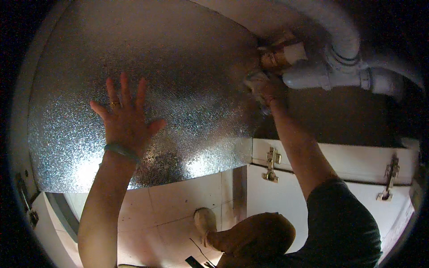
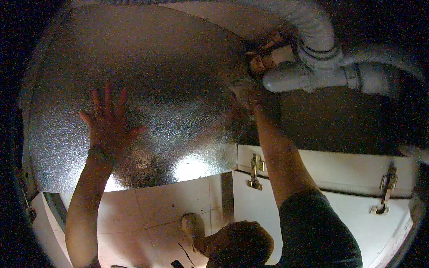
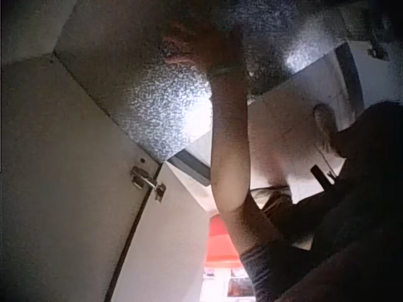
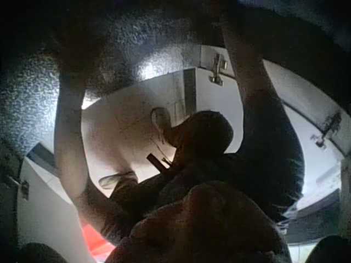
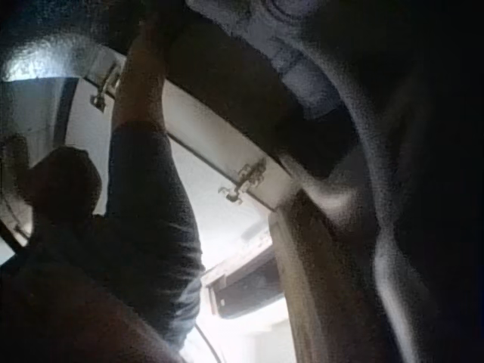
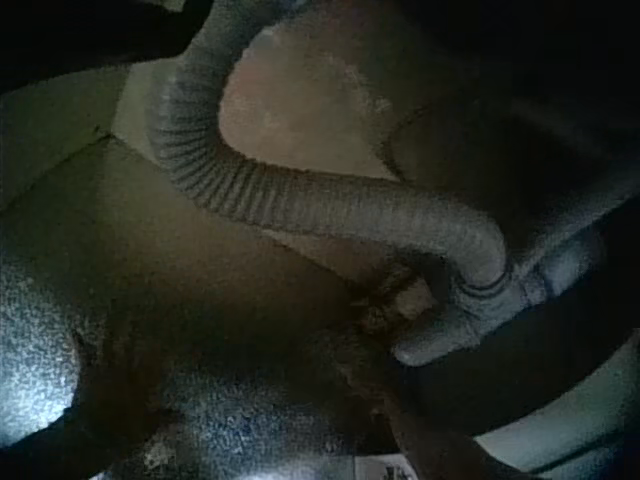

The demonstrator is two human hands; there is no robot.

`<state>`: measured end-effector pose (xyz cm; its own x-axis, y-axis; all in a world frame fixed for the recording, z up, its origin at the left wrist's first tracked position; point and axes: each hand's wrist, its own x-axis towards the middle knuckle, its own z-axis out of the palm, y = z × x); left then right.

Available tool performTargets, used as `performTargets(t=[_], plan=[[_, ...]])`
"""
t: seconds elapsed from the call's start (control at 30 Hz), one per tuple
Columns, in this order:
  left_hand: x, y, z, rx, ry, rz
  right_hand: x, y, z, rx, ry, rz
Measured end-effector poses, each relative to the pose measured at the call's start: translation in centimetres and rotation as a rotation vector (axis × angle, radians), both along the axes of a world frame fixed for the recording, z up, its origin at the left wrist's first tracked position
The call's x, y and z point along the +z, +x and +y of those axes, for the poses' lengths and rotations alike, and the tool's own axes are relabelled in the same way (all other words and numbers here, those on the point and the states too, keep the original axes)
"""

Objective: The person squats in front of an open under-sink cabinet and wipes the interior surfaces with a cloth. They clean the bottom, sides, and back of the cabinet, maneuvering around the plumbing pipes and a silver foil liner.

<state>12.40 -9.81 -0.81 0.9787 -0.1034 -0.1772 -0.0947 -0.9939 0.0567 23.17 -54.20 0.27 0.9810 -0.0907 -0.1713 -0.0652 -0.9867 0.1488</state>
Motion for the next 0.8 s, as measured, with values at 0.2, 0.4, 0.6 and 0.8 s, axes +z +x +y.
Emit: performTargets(t=[0.2, 0.4, 0.6, 0.8], plan=[[-0.6, -0.7, 0.3, -0.042, 0.036, -0.072, 0.4, 0.8, -4.7, 0.043, -0.117, 0.085], [-2.0, -0.7, 0.4, -0.043, -0.013, -0.12, 1.5, 0.5, -5.8, 0.014, -0.253, 0.116], [-0.2, -0.2, 0.3, -0.029, 0.027, -0.021, 0.8, -0.4, -5.1, -0.013, -0.321, 0.175], [-0.2, 0.1, 0.1, 0.023, -0.085, -0.021, 0.9, -2.5, -2.8, -0.074, -0.461, 0.263]])
